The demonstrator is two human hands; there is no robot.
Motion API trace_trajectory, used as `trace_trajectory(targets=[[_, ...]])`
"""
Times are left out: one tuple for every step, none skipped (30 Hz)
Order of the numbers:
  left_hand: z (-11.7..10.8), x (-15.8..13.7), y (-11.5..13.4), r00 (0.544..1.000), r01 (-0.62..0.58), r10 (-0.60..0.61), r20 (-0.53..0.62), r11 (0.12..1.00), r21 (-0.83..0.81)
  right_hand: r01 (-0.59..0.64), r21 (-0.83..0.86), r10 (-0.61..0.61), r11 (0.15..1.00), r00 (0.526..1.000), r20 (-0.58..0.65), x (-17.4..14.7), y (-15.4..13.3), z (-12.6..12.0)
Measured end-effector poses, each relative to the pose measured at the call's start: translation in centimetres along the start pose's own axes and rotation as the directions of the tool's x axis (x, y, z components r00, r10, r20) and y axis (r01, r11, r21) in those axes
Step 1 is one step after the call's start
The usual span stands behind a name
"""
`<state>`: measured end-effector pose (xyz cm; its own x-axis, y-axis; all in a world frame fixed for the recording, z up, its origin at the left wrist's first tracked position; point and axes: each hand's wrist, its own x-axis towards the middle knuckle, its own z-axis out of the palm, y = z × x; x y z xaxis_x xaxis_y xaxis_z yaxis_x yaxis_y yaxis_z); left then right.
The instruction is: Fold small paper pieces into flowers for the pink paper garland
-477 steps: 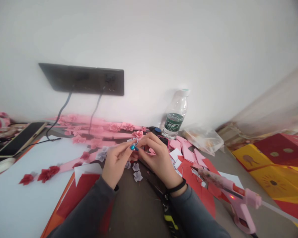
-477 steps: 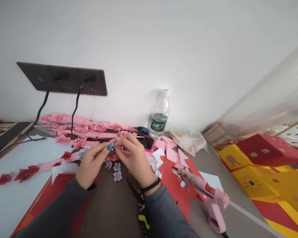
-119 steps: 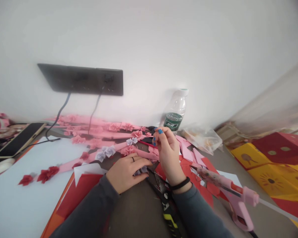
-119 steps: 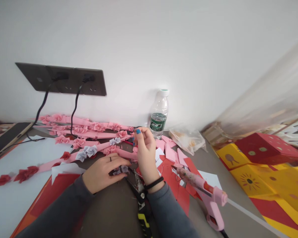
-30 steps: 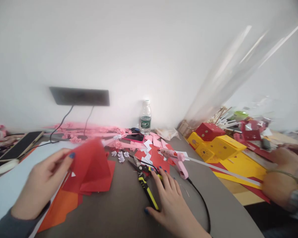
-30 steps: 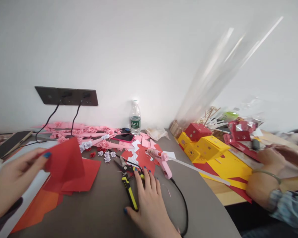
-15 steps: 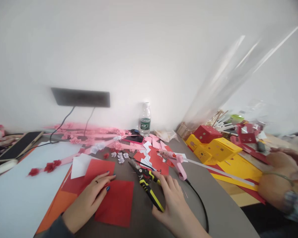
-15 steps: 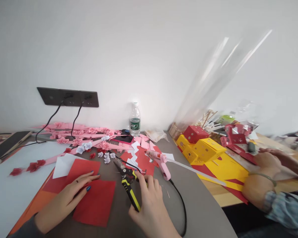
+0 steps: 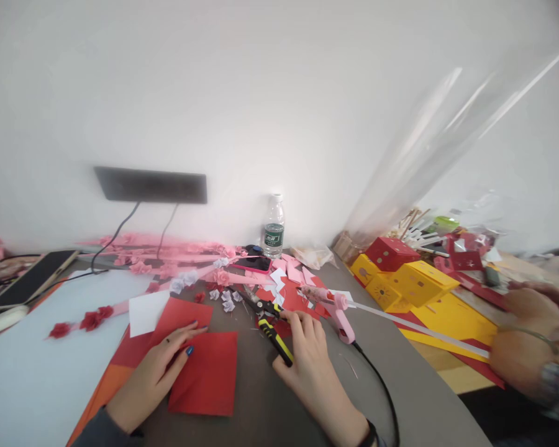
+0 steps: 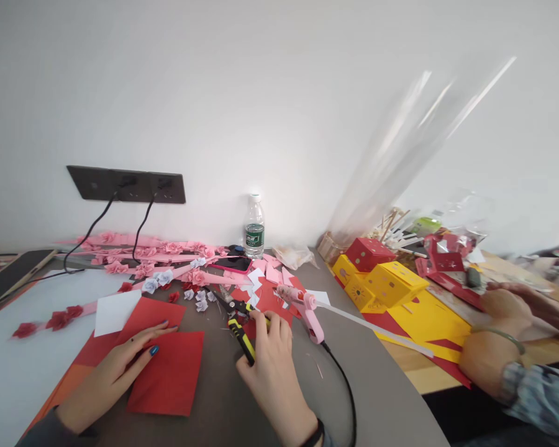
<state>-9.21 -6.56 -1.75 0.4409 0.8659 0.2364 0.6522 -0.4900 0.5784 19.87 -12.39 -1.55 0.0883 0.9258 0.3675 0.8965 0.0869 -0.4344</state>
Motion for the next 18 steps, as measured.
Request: trace_trajectory(targets=[[0.0,0.0,0.0,1.000,0.001,-0.001,0.001,1.000,0.000,-0.004,-0.009,0.004,1.000,1.000,-0.005,-0.2,0.2,-0.1],[0.0,0.0,0.1,1.000,0.004,-0.004,0.003,1.000,-0.002,-0.006,-0.016,0.006,1.000,1.000,-0.008,-0.3,0.4,-0.1],[0.0,0.0,0.1,1.000,0.008,-0.008,0.005,1.000,-0.004,-0.005,-0.021,0.005,1.000,1.000,-0.009,-0.4,0.6,-0.1],[-0.1,0.0,0.1,1.000,0.011,-0.011,0.009,1.000,-0.008,-0.001,-0.026,0.001,1.000,1.000,-0.008,-0.4,0.7,-0.1],[-0.1,0.0,0.2,1.000,0.014,-0.014,0.014,1.000,-0.011,0.008,-0.030,-0.008,1.000,1.000,-0.006,-0.3,0.8,0.0],[-0.1,0.0,0.2,1.000,0.015,-0.014,0.019,1.000,-0.013,0.022,-0.036,-0.022,0.999,1.000,-0.003,-0.1,0.8,0.2],[-0.1,0.0,0.2,1.000,0.015,-0.015,0.023,1.000,-0.013,0.037,-0.043,-0.037,0.998,0.999,-0.001,0.1,0.8,0.3],[-0.1,0.0,0.2,0.999,0.016,-0.016,0.028,1.000,-0.012,0.057,-0.051,-0.057,0.997,0.998,0.001,0.3,0.8,0.4],[-0.1,-0.1,0.2,0.999,0.017,-0.017,0.030,1.000,-0.009,0.078,-0.057,-0.079,0.995,0.997,-0.003,0.4,0.7,0.5],[-0.1,-0.1,0.1,0.999,0.018,-0.018,0.031,1.000,-0.007,0.097,-0.060,-0.098,0.993,0.995,-0.012,0.5,0.7,0.4],[-0.1,-0.1,0.1,0.999,0.018,-0.018,0.030,1.000,-0.006,0.111,-0.058,-0.113,0.992,0.993,-0.026,0.5,0.7,0.2],[-0.1,-0.2,0.0,1.000,0.016,-0.016,0.027,1.000,-0.006,0.118,-0.050,-0.120,0.992,0.992,-0.048,0.4,0.9,-0.1],[0.0,-0.2,-0.1,1.000,0.012,-0.012,0.023,1.000,-0.006,0.109,-0.039,-0.112,0.993,0.991,-0.074,0.1,1.2,-0.6],[0.0,-0.2,-0.1,1.000,0.008,-0.008,0.016,1.000,-0.007,0.097,-0.017,-0.098,0.995,0.990,-0.098,-0.2,1.7,-1.2],[0.1,-0.2,-0.2,1.000,0.005,-0.005,0.007,1.000,-0.007,0.080,0.002,-0.079,0.997,0.989,-0.125,-0.5,2.3,-1.9],[0.1,-0.2,-0.3,1.000,0.002,-0.002,0.000,1.000,-0.008,0.040,0.003,-0.039,0.999,0.988,-0.152,-0.8,3.1,-2.5],[0.2,-0.2,-0.4,1.000,0.000,-0.001,-0.007,1.000,-0.007,-0.021,-0.019,0.017,1.000,0.978,-0.206,-1.1,4.1,-3.1],[0.2,-0.2,-0.5,1.000,0.002,-0.002,-0.010,1.000,-0.005,-0.092,-0.040,0.077,0.995,0.959,-0.274,-1.2,5.2,-3.6]])
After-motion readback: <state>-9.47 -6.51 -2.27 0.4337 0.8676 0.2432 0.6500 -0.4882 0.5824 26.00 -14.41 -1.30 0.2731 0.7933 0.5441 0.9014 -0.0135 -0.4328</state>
